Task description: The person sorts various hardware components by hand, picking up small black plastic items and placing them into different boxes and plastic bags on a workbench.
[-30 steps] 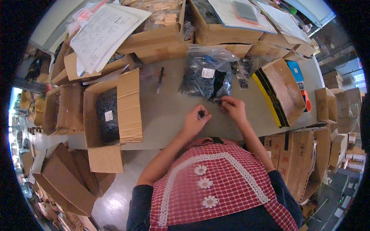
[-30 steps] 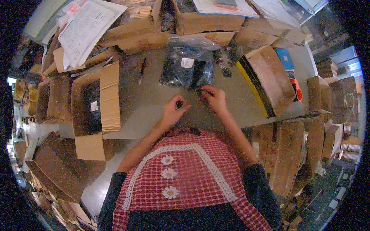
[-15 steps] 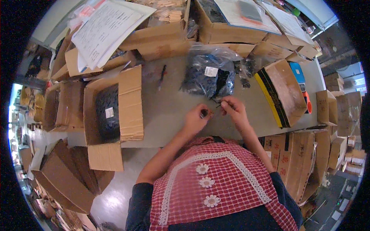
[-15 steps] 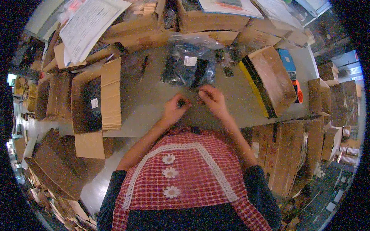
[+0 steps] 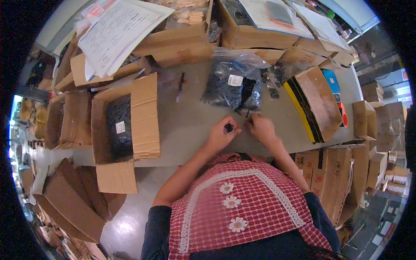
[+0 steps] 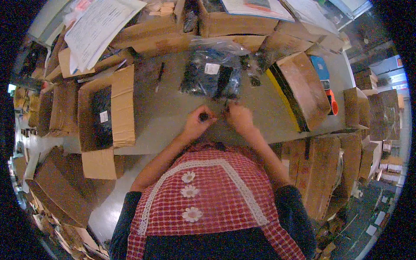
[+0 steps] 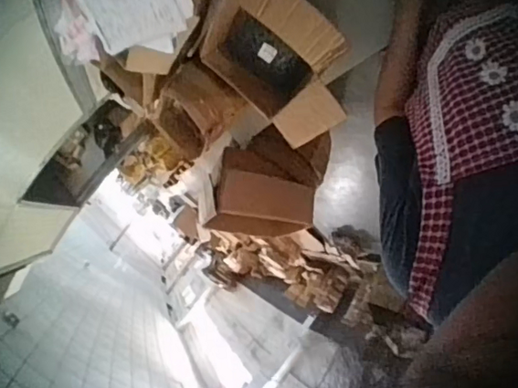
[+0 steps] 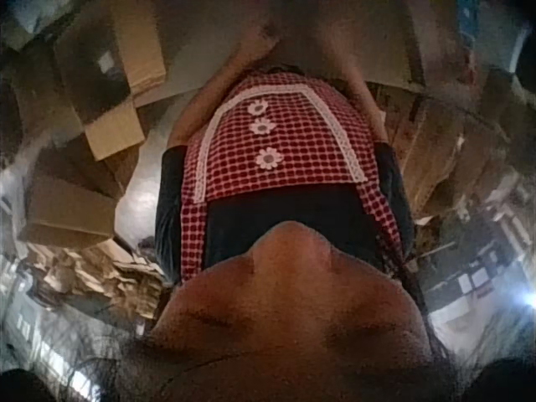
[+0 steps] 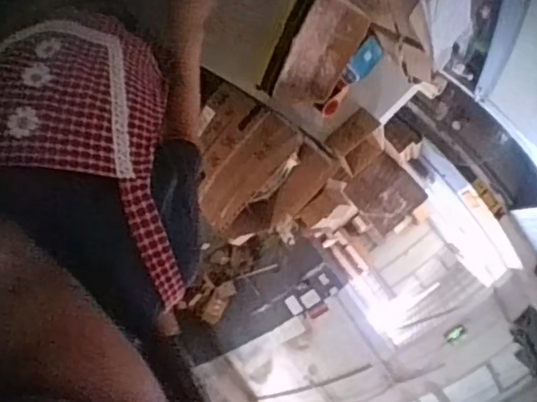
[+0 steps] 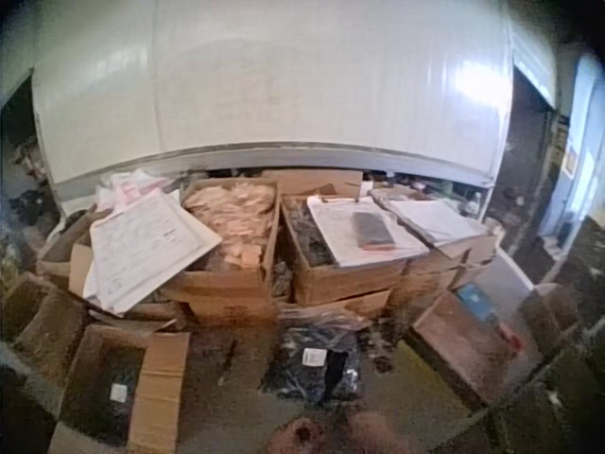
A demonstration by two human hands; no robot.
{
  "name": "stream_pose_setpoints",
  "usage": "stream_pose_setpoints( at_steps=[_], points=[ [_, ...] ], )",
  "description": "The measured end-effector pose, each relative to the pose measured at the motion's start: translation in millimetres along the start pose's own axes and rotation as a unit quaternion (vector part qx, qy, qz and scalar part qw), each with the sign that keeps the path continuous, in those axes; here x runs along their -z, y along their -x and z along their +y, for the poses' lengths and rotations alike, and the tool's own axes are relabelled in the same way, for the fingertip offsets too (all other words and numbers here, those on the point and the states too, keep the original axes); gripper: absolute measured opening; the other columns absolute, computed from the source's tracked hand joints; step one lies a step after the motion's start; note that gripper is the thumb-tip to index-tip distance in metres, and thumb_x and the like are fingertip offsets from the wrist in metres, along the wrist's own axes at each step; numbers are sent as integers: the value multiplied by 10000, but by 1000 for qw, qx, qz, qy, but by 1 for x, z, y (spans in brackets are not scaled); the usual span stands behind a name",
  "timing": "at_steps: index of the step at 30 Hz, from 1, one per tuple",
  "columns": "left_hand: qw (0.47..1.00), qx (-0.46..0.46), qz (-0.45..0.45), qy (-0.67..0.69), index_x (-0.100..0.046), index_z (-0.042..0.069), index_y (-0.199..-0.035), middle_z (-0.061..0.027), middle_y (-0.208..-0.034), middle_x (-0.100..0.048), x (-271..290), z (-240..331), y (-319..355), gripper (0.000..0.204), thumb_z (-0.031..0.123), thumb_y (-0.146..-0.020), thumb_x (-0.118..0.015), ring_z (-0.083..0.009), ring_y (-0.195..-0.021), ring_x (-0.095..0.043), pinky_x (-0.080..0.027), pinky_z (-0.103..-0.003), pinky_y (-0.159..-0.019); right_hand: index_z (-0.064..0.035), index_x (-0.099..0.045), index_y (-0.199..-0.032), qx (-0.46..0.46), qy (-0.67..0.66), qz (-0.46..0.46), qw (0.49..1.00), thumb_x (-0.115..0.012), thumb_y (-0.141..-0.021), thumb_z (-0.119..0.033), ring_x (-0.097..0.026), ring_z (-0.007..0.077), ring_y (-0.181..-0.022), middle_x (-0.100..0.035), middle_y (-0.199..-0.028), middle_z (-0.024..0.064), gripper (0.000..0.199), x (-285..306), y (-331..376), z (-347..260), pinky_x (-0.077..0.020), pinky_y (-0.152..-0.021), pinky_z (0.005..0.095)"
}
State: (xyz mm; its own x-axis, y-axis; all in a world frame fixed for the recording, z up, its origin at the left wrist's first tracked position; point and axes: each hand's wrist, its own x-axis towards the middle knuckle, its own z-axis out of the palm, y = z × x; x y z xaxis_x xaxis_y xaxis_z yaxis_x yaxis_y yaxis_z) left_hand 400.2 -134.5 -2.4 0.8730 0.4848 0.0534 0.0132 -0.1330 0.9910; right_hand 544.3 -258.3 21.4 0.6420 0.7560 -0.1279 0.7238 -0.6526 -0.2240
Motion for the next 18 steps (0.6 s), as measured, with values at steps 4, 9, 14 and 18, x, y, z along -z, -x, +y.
stream_pose_setpoints(
  at_steps=[4,9,14,18],
  points=[
    [1000,-6,10,22,-529,52,-829,-28,-808,-579,3,-10,3,195,52,-770,-716,-126,-786,-553,-451,-271,-756,-48,-613,-930,75,-79,-24,994,-626,-807,-321,-636,374,-758,-649,-806,194,299,10,1,4,-511,-657,465],
    [998,19,49,-24,-519,54,-814,-34,-807,-569,5,0,2,194,32,-772,-707,-124,-787,-550,-450,-256,-732,-57,-625,-899,4,-102,56,993,-605,-815,-299,-635,372,-753,-653,-813,180,257,14,-20,3,-509,-654,469],
    [998,-13,39,-43,-560,56,-855,-43,-835,-604,10,11,2,166,58,-775,-705,-124,-784,-569,-467,-266,-730,-75,-638,-901,17,-83,34,996,-622,-818,-302,-638,356,-746,-662,-821,148,242,3,-24,1,-509,-658,462],
    [995,16,69,-71,-559,55,-850,-71,-771,-617,6,8,6,192,120,-757,-714,-175,-708,-599,-486,-303,-673,-72,-653,-938,62,-348,77,932,-672,-808,-253,-639,329,-750,-660,-842,134,223,25,-5,-17,-515,-669,406]
  ],
)
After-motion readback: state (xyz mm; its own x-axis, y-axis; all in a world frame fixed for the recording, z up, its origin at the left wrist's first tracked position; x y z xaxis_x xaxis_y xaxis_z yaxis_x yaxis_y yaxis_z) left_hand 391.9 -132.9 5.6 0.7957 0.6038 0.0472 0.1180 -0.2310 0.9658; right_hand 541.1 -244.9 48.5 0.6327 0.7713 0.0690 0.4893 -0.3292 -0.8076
